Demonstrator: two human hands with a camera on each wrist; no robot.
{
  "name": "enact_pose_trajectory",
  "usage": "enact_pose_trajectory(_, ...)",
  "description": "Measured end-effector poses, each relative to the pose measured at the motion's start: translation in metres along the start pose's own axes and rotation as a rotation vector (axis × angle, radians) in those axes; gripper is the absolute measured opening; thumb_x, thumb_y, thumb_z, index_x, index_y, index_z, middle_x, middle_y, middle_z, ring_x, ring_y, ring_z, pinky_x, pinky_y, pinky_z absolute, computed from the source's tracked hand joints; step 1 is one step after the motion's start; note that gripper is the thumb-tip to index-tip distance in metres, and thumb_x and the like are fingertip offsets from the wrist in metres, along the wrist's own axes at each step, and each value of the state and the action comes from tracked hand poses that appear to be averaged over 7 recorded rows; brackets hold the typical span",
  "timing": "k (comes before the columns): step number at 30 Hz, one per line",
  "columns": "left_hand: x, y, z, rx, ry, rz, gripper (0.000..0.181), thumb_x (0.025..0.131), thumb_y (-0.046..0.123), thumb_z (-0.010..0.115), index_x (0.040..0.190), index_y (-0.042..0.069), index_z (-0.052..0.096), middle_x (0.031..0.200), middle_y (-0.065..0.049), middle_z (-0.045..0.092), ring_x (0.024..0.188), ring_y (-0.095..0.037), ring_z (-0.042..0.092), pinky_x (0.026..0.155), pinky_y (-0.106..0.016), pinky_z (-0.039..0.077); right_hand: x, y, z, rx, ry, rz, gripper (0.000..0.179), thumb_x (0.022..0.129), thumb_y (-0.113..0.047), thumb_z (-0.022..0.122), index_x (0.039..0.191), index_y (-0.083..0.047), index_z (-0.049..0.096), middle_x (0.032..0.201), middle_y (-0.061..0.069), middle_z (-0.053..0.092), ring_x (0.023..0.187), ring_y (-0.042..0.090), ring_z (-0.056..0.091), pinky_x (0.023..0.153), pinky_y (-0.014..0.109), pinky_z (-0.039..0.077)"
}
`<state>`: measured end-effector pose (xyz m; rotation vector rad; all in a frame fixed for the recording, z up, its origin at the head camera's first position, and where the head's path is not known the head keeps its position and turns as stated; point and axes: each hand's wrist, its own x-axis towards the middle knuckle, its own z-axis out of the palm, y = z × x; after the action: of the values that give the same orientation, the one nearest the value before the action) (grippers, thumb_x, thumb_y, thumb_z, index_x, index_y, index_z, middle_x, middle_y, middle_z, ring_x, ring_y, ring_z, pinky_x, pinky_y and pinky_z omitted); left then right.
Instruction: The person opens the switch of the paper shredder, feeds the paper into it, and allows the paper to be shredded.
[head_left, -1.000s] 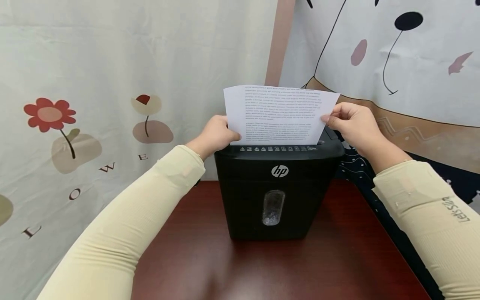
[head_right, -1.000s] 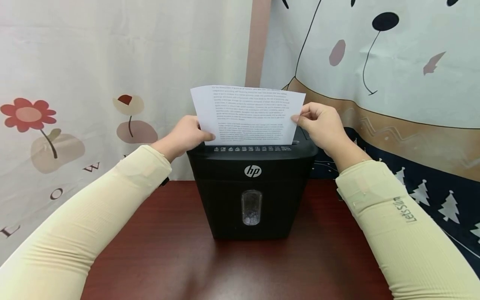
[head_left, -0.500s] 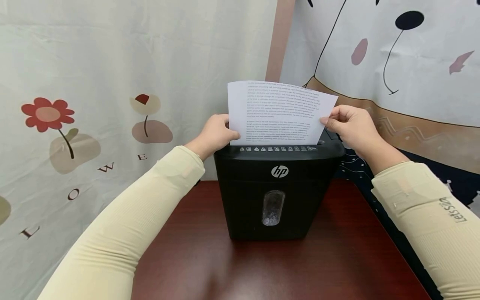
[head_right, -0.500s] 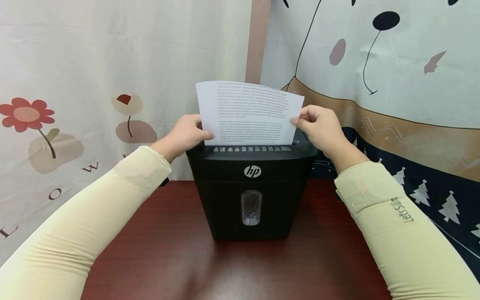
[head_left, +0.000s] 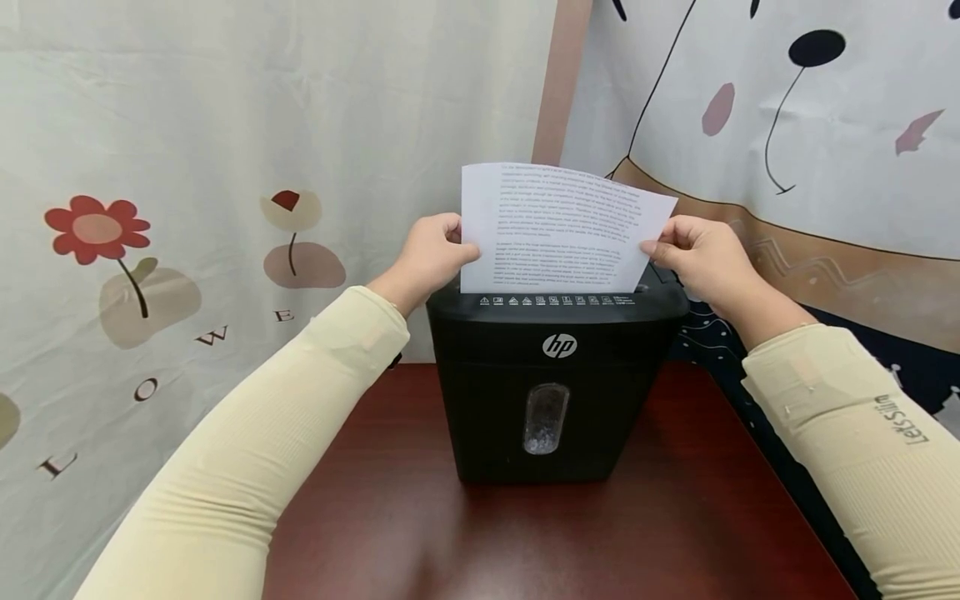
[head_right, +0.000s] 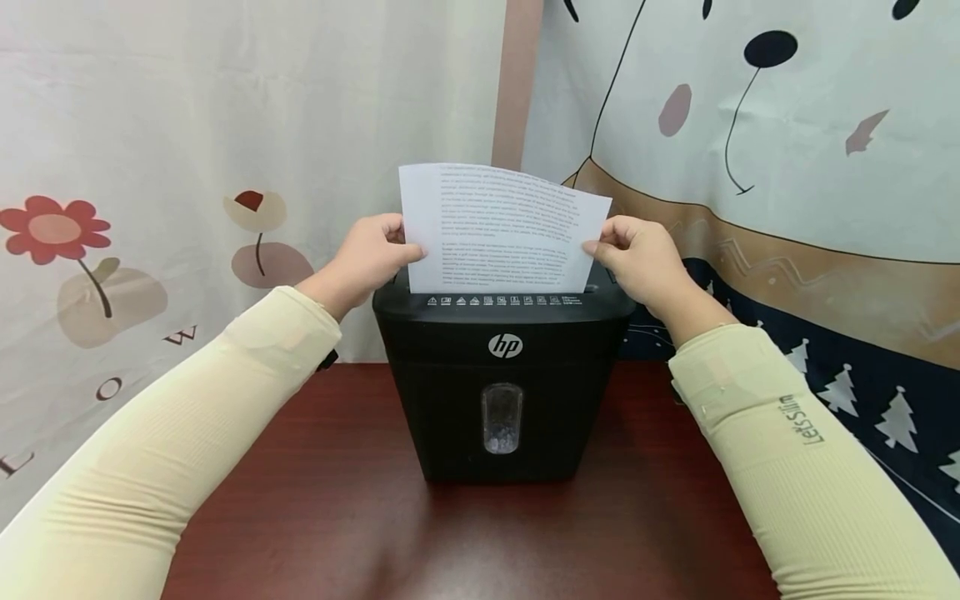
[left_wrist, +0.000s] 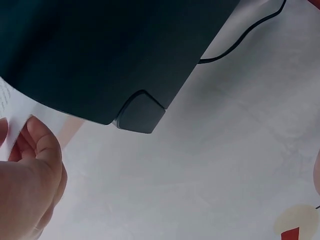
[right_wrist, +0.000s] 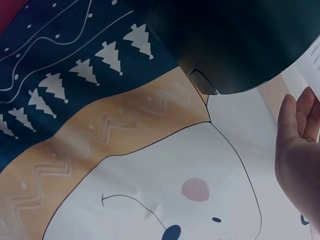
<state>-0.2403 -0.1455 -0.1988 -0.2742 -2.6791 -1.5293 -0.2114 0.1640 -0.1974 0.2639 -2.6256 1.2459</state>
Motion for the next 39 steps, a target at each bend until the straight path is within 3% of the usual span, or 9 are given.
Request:
enact_pose_trajectory(3,0.0,0.0,0.0,-0.002,0.002,-0.003,0.007,0.088,0.003,0.056,0.093,0.0,0.061,0.097,-0.012,0.063,0.088,-0.021,0.05,0.076,-0.03,0.038,0.001,0.001,-0.001,-0.008,-0.002,-0.001,0.015,0.093,-0.016,0.064,0.092,-0.001,0.065,0.082,-0.012,0.065,0.075,-0.001,0.054,0.065,0.015,0.041)
enact_pose_trajectory(11,-0.001,-0.003,0.0,-0.011,-0.044,-0.019,0.029,0.088,0.002,0.055,0.115,-0.001,0.064,0.113,-0.015,0.065,0.102,-0.023,0.058,0.087,-0.035,0.045,0.0,0.002,-0.001,-0.019,-0.008,0.004,0.016,0.094,-0.017,0.063,0.093,-0.001,0.064,0.084,-0.009,0.065,0.076,0.003,0.053,0.065,0.016,0.042)
enact_pose_trajectory(22,-0.003,-0.006,0.001,0.077,-0.08,-0.021,0.029,0.086,0.001,0.055,0.112,-0.002,0.065,0.114,-0.014,0.067,0.096,-0.02,0.056,0.08,-0.03,0.043,-0.002,0.003,0.005,-0.061,-0.011,0.0,0.019,0.095,-0.018,0.061,0.097,0.001,0.063,0.098,0.008,0.066,0.082,0.012,0.049,0.065,0.024,0.037)
enact_pose_trajectory(39,-0.002,-0.007,0.001,0.167,-0.092,-0.015,0.025,0.084,0.002,0.054,0.107,-0.002,0.065,0.11,-0.014,0.068,0.082,-0.02,0.049,0.069,-0.028,0.037,-0.001,0.006,0.01,-0.122,-0.037,-0.009,0.023,0.097,-0.019,0.059,0.102,0.003,0.063,0.113,0.02,0.064,0.09,0.019,0.049,0.067,0.026,0.035)
